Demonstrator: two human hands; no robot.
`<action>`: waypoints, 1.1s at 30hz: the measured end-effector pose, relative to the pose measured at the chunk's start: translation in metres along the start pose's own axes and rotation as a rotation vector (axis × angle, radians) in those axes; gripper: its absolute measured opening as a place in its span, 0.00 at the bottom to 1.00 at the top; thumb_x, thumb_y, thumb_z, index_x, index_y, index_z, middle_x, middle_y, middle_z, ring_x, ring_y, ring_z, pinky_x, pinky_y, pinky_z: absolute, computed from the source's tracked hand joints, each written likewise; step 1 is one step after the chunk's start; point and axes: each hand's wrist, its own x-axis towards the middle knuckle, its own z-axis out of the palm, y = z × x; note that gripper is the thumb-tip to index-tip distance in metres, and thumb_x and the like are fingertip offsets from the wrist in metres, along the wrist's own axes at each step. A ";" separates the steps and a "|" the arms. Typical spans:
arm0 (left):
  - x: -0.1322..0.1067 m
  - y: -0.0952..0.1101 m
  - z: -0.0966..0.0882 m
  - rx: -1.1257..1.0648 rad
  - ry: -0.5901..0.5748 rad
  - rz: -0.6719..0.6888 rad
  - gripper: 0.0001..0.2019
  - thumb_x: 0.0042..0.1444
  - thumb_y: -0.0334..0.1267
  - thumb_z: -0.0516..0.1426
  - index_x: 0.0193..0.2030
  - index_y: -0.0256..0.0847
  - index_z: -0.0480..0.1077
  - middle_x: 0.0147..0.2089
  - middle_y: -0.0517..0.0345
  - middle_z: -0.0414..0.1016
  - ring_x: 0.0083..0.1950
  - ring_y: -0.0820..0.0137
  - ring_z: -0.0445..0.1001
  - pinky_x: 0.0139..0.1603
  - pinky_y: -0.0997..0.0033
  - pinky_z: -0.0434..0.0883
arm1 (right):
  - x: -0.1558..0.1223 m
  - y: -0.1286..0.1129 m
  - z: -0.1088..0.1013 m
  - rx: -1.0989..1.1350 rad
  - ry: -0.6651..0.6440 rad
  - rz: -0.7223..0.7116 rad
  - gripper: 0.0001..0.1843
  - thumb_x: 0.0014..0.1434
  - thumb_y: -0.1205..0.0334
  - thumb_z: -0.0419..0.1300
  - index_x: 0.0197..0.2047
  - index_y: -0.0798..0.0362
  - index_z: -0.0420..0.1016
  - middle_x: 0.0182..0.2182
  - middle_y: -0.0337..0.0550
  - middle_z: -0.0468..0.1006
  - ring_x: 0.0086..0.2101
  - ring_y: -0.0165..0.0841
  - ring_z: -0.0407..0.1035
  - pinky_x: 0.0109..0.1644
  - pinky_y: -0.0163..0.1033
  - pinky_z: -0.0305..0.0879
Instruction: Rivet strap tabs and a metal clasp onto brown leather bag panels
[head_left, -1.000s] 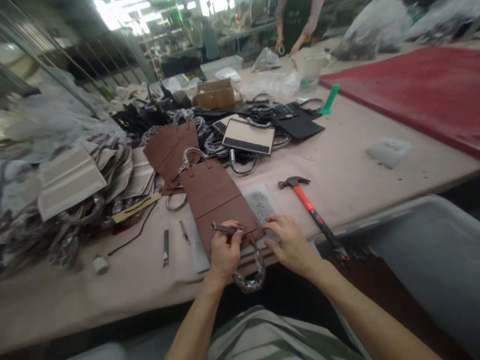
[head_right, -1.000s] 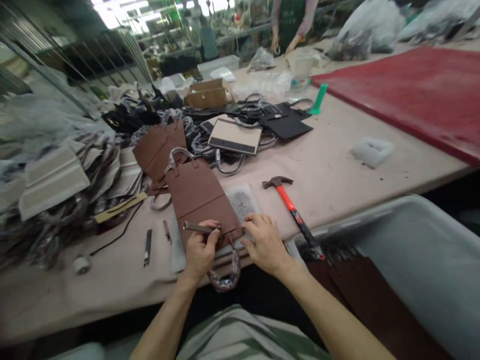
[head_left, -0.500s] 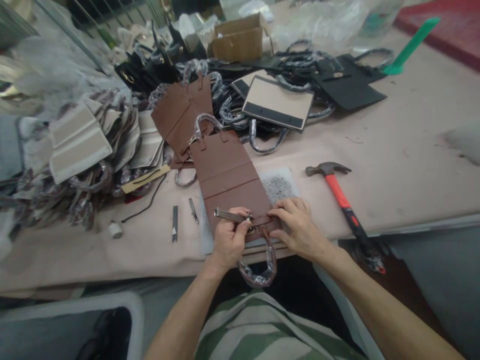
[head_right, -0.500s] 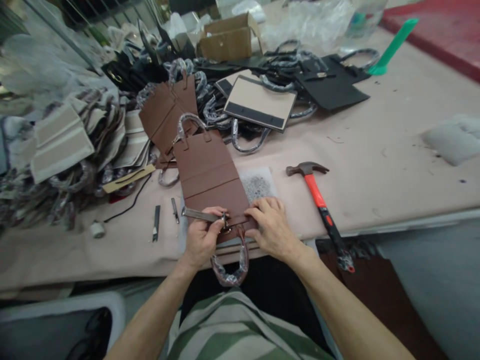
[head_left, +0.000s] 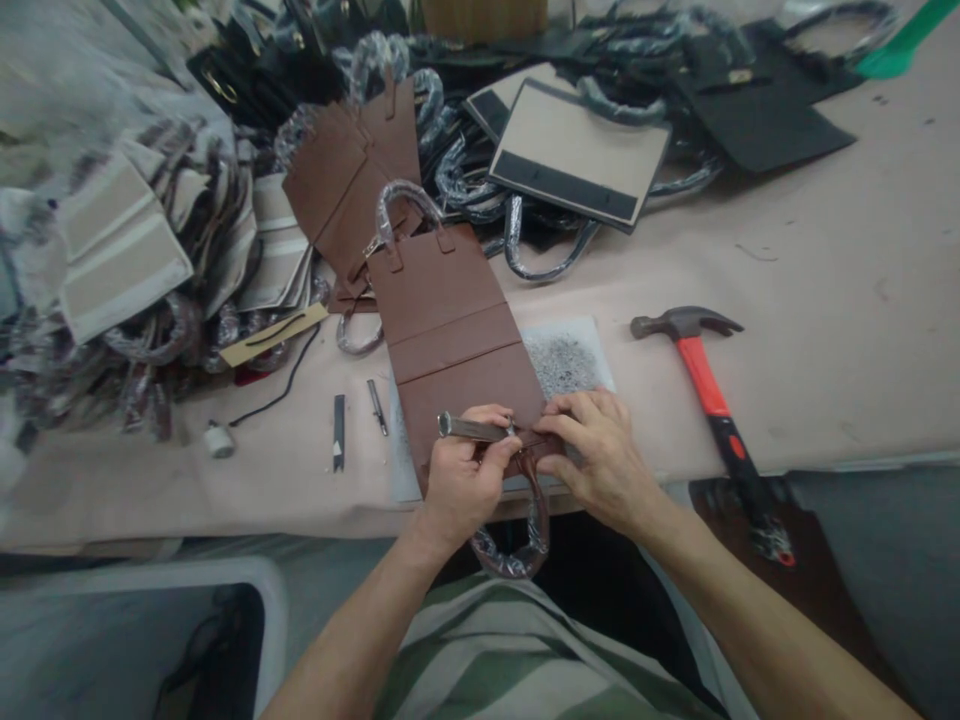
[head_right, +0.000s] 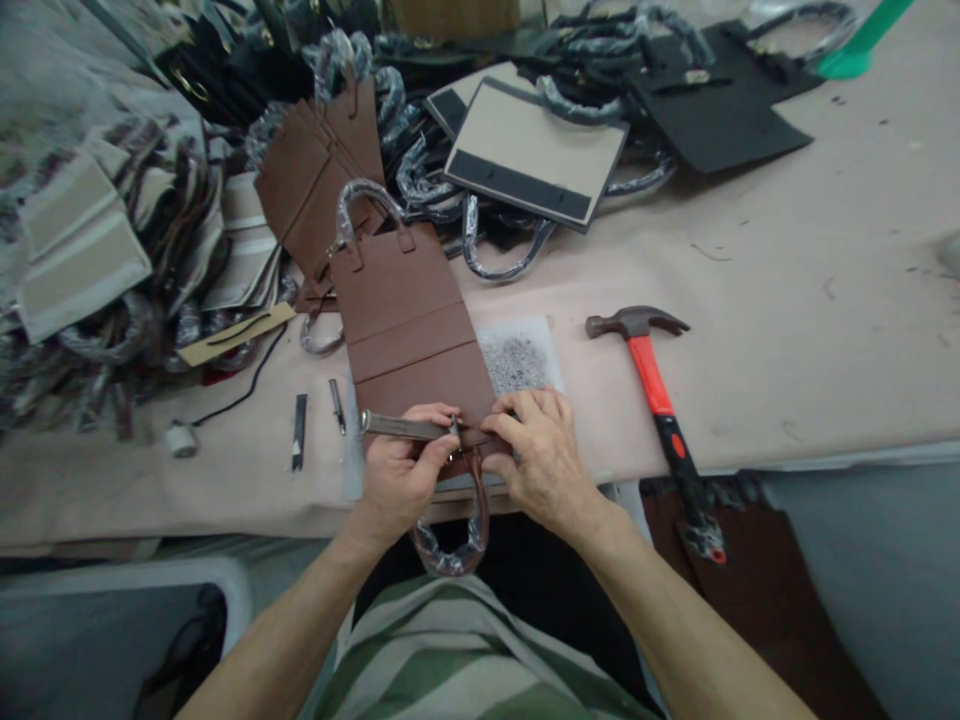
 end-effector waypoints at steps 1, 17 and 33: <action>0.000 0.002 0.001 0.023 0.009 0.014 0.03 0.62 0.34 0.60 0.42 0.39 0.73 0.46 0.49 0.80 0.49 0.64 0.79 0.55 0.63 0.76 | 0.000 0.000 0.000 0.000 0.002 0.001 0.13 0.56 0.67 0.66 0.46 0.50 0.75 0.47 0.46 0.73 0.47 0.44 0.62 0.60 0.57 0.54; -0.004 0.005 0.004 -0.084 0.086 -0.127 0.02 0.61 0.35 0.61 0.40 0.39 0.74 0.45 0.50 0.81 0.48 0.65 0.81 0.51 0.66 0.78 | 0.000 0.000 0.000 0.011 0.008 -0.003 0.13 0.56 0.67 0.65 0.45 0.49 0.73 0.47 0.45 0.75 0.48 0.45 0.65 0.62 0.59 0.53; -0.004 0.000 0.013 0.037 0.025 -0.001 0.03 0.62 0.35 0.60 0.42 0.40 0.74 0.47 0.49 0.81 0.50 0.63 0.81 0.57 0.60 0.77 | -0.001 0.000 0.000 0.015 0.012 -0.004 0.14 0.54 0.69 0.64 0.45 0.49 0.74 0.46 0.45 0.75 0.48 0.44 0.65 0.65 0.59 0.52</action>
